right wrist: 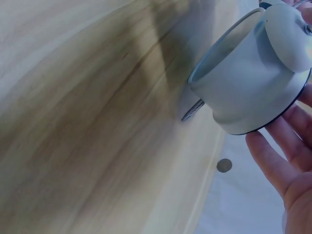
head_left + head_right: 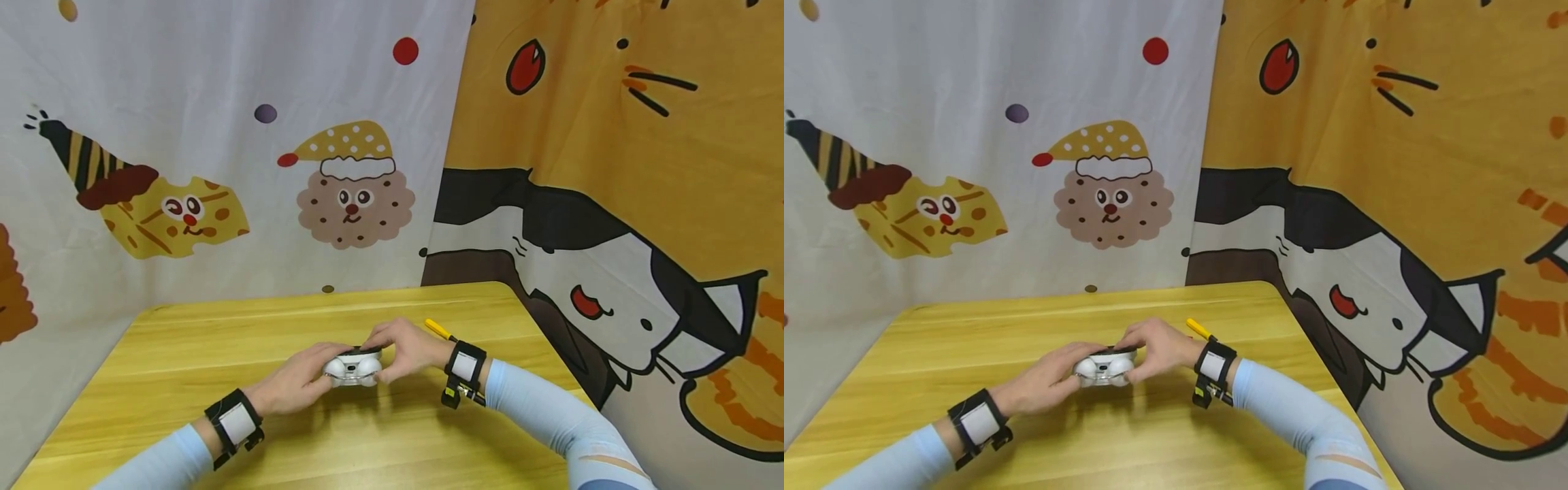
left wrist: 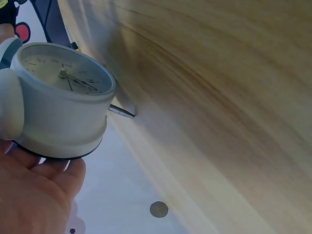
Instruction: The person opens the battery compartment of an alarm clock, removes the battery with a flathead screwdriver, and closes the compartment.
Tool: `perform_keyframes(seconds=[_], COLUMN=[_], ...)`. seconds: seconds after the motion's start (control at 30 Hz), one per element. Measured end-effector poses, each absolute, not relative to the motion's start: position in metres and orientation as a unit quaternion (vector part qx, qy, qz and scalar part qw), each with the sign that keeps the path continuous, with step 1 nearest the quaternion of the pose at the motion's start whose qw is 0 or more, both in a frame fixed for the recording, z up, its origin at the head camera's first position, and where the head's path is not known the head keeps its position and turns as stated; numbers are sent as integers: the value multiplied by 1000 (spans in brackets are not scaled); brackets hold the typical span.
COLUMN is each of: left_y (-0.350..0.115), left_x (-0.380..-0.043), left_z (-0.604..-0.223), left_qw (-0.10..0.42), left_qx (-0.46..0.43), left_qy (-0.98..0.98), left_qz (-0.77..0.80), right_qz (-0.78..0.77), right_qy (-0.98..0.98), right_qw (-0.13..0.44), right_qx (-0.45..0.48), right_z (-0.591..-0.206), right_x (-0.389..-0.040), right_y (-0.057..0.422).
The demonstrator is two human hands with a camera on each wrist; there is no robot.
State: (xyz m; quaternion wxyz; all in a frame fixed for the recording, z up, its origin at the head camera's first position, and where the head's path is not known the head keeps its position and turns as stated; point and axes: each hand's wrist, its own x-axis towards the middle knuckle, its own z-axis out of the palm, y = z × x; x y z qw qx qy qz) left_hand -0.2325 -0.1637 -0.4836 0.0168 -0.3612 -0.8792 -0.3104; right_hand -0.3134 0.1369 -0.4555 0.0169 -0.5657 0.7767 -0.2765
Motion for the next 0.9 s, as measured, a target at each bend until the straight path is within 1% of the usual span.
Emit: perform_keyframes(seconds=[0.2, 0.53, 0.73, 0.9], left_y=[-163, -161, -161, -160], left_x=[-236, -246, -254, -259], left_z=[-482, -483, -485, -486], left_qw=[27, 30, 8, 10], left_qx=[-356, -336, -326, -323], left_qy=[-872, -870, -867, -870], left_qz=[-336, -360, -376, -373], right_qz=[-327, -394, -429, -453], right_qy=[784, 787, 788, 789], right_qw=[64, 108, 126, 130], right_qx=[-524, -462, -422, -393], right_z=[-458, -458, -460, -463], right_x=[-317, -324, -329, -330], right_y=[138, 141, 142, 141])
